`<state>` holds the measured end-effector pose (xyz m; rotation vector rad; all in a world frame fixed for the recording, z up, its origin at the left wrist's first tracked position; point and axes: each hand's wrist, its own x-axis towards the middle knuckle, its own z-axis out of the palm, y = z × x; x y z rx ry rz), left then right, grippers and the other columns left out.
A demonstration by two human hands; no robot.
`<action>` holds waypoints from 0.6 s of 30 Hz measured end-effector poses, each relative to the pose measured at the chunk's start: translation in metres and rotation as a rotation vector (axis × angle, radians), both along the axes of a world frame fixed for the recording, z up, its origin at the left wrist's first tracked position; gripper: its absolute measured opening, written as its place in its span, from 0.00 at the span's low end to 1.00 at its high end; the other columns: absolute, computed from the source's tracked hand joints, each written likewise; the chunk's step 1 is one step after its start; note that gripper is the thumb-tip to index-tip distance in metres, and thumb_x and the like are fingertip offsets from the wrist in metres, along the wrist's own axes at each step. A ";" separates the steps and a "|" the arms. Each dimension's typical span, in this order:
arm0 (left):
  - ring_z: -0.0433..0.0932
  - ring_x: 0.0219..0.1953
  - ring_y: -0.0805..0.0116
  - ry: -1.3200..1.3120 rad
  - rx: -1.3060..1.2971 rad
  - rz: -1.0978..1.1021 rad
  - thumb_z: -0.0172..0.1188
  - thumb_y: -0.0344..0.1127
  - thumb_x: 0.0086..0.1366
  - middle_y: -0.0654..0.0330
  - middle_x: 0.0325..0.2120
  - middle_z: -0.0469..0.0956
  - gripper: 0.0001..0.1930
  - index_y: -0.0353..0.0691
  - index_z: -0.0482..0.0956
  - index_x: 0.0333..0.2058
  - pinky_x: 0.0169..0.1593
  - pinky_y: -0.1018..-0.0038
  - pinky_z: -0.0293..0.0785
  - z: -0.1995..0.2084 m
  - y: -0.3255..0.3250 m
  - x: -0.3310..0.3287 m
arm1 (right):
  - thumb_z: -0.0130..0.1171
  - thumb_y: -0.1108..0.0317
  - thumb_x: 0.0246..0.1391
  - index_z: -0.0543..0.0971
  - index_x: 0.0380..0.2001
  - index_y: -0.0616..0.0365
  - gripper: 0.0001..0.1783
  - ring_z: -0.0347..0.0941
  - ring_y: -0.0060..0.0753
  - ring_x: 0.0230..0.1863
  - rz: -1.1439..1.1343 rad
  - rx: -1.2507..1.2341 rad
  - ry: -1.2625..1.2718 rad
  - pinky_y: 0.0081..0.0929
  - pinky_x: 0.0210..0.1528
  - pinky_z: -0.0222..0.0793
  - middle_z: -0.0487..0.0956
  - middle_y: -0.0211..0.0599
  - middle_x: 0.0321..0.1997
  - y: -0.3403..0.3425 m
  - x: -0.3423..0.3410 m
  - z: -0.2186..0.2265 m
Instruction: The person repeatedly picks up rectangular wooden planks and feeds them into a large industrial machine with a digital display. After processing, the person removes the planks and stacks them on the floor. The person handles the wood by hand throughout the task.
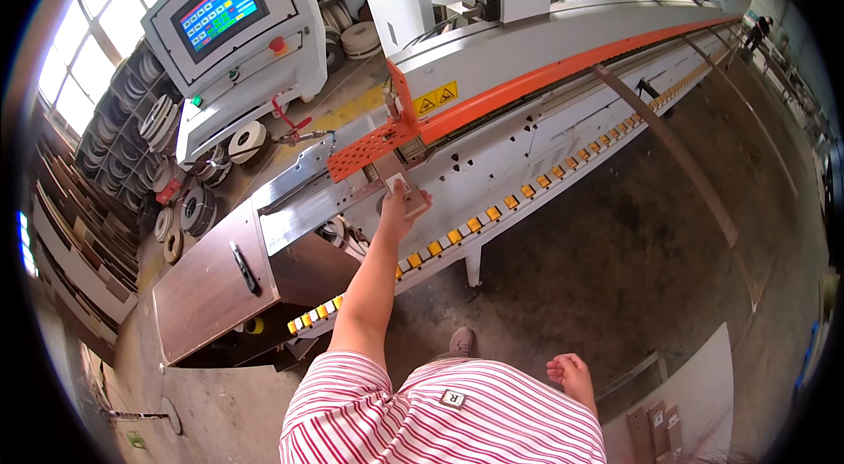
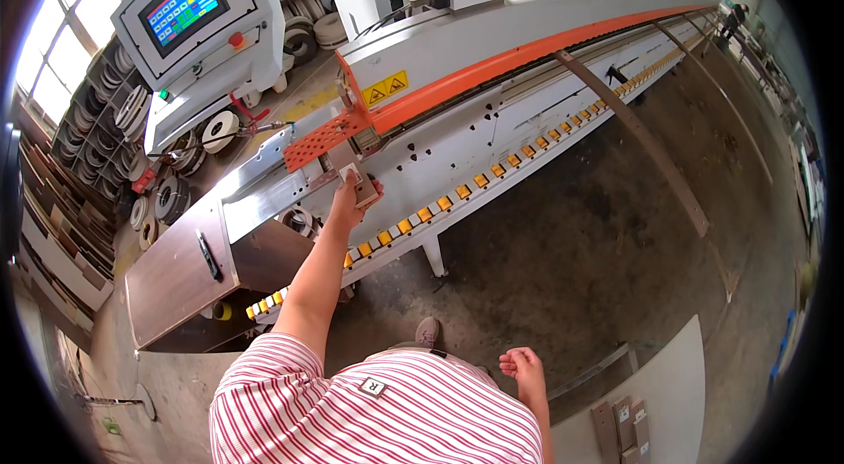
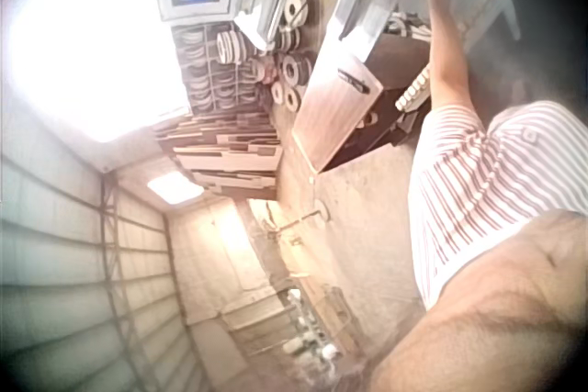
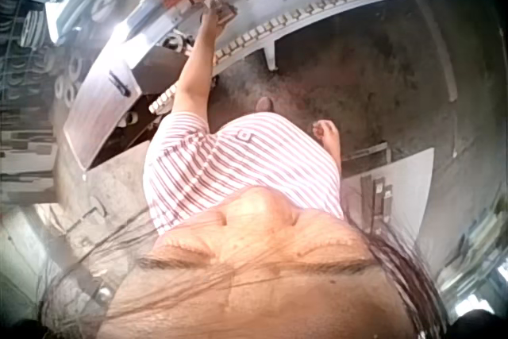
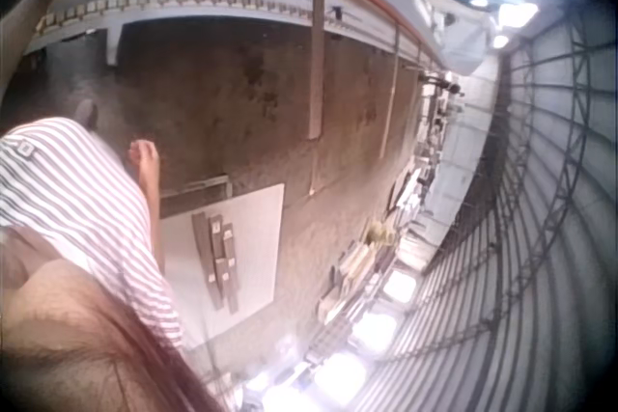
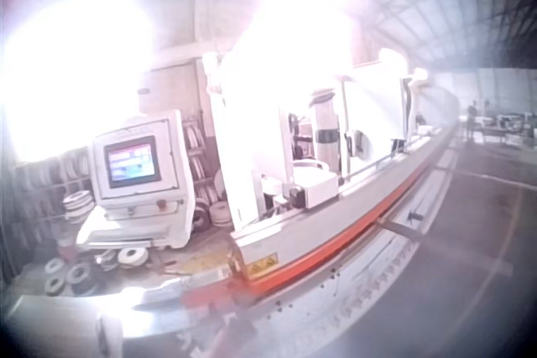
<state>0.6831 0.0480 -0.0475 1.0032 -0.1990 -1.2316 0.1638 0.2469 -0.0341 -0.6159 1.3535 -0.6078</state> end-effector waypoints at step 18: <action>0.80 0.35 0.52 -0.087 0.106 0.026 0.40 0.56 0.74 0.50 0.33 0.77 0.23 0.39 0.65 0.49 0.41 0.52 0.80 -0.003 -0.103 -0.064 | 0.51 0.65 0.64 0.76 0.37 0.59 0.09 0.77 0.27 0.33 -0.029 0.041 0.073 0.25 0.37 0.75 0.81 0.39 0.35 -0.011 -0.031 -0.022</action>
